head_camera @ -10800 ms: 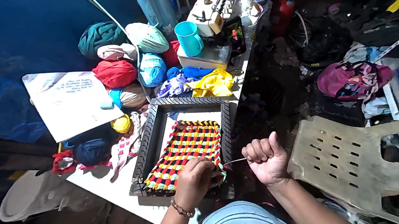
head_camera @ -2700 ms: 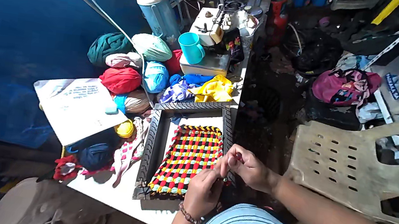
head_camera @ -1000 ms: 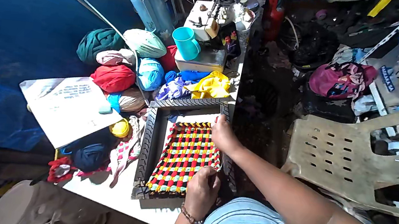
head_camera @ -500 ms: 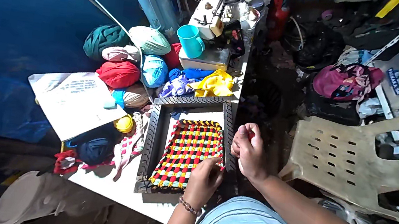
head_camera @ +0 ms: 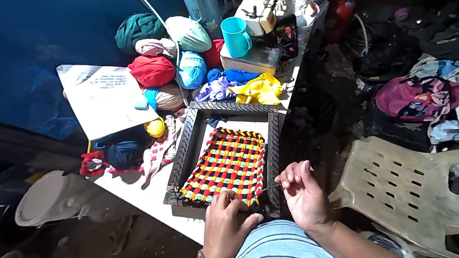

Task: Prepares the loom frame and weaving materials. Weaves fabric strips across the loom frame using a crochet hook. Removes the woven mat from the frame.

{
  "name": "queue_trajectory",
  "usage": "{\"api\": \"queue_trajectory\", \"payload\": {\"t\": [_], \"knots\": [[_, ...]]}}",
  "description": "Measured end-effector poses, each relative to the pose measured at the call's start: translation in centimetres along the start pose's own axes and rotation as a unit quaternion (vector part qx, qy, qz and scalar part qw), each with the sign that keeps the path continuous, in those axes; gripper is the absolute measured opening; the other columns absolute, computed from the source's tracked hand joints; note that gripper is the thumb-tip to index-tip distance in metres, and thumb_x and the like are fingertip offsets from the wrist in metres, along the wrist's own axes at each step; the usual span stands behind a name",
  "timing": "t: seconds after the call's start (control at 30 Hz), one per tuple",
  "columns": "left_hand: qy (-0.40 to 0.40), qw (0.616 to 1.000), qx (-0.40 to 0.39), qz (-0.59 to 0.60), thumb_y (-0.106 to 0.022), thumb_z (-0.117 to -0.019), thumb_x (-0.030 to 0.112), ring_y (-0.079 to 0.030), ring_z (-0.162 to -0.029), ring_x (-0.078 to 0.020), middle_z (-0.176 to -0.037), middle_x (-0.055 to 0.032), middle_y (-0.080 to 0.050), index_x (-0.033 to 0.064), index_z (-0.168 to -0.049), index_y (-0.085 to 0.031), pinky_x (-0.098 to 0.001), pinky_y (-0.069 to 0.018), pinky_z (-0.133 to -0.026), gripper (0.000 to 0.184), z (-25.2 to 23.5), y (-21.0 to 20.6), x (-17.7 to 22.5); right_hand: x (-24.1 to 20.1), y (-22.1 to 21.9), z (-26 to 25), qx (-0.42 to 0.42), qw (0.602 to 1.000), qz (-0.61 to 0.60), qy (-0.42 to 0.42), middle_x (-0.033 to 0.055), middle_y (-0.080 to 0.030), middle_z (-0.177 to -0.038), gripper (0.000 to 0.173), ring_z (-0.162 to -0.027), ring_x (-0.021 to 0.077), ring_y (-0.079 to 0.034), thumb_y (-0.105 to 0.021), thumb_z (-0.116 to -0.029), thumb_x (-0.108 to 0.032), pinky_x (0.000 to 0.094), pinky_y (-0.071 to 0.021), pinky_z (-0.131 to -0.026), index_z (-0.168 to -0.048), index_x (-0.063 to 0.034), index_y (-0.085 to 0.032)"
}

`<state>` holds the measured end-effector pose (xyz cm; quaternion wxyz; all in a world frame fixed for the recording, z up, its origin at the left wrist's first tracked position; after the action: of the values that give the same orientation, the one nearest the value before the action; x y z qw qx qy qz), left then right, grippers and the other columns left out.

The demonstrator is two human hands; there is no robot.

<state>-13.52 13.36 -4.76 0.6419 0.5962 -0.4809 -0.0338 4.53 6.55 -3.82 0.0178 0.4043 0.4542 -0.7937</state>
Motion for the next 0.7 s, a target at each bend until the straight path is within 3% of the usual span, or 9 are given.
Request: {"api": "queue_trajectory", "payload": {"t": [0.07, 0.2, 0.37, 0.5, 0.7], "knots": [[-0.010, 1.000, 0.010, 0.001, -0.080, -0.0750, 0.051, -0.067, -0.089, -0.0354, -0.097, -0.0137, -0.071, 0.0112, -0.081, -0.078, -0.0541, -0.0538, -0.070, 0.040, -0.1, -0.3, 0.3, 0.2, -0.1, 0.2, -0.015, 1.000, 0.004, -0.003, -0.0077, -0.054, -0.061, 0.037, -0.064, 0.0080, -0.061, -0.050, -0.0992, -0.018, 0.0311, -0.0576, -0.081, -0.063, -0.0211, -0.056], [0.013, 0.998, 0.006, 0.055, -0.076, -0.0815, 0.028, -0.067, -0.092, -0.0335, -0.096, -0.0119, -0.070, 0.0110, -0.084, -0.080, -0.0549, -0.0525, -0.075, 0.018, 0.0, -0.9, 0.1, 0.4, -0.4, 0.4, -0.041, 0.999, 0.008, 0.003, -0.0084, -0.054, -0.061, 0.035, -0.065, 0.0072, -0.061, -0.059, -0.0956, -0.020, 0.0308, -0.0575, -0.082, -0.061, -0.0228, -0.057], [0.027, 0.994, 0.045, 0.094, -0.070, -0.0861, 0.031, -0.065, -0.092, -0.0240, -0.097, -0.0064, -0.069, 0.0162, -0.088, -0.082, -0.0477, -0.0518, -0.080, 0.019, 0.7, -1.0, -0.8, 1.0, -0.8, 0.2, -0.083, 0.996, 0.016, 0.020, -0.0095, -0.053, -0.062, 0.034, -0.065, 0.0062, -0.060, -0.064, -0.0952, -0.027, 0.0302, -0.0562, -0.083, -0.061, -0.0237, -0.058], [0.026, 0.994, 0.043, 0.093, -0.065, -0.0906, 0.034, -0.064, -0.096, -0.0251, -0.098, -0.0069, -0.069, 0.0157, -0.090, -0.081, -0.0509, -0.0492, -0.082, 0.025, 0.6, -1.0, -1.0, 1.4, -1.4, 0.0, -0.178, 0.982, 0.037, 0.045, -0.0104, -0.057, -0.067, 0.031, -0.070, 0.0046, -0.061, -0.064, -0.0989, -0.031, 0.0298, -0.0555, -0.084, -0.069, -0.0221, -0.064], [0.038, 0.995, 0.050, 0.071, -0.063, -0.0919, 0.030, -0.066, -0.094, -0.0275, -0.098, -0.0097, -0.069, 0.0117, -0.089, -0.079, -0.0527, -0.0500, -0.080, 0.025, 0.4, -0.9, -0.7, 1.4, -1.7, 0.6, -0.272, 0.958, 0.051, 0.076, -0.0116, -0.056, -0.070, 0.032, -0.073, 0.0023, -0.059, -0.057, -0.1039, -0.030, 0.0265, -0.0525, -0.082, -0.074, -0.0209, -0.064]]}}
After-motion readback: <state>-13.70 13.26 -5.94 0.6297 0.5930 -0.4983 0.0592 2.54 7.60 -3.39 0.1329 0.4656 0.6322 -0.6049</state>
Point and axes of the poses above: each hand's wrist, its own z-axis away from the middle knuckle, its own y-axis out of the back of the hand, x = y × z, the point moved 7 cm from there along -z, towards the middle knuckle
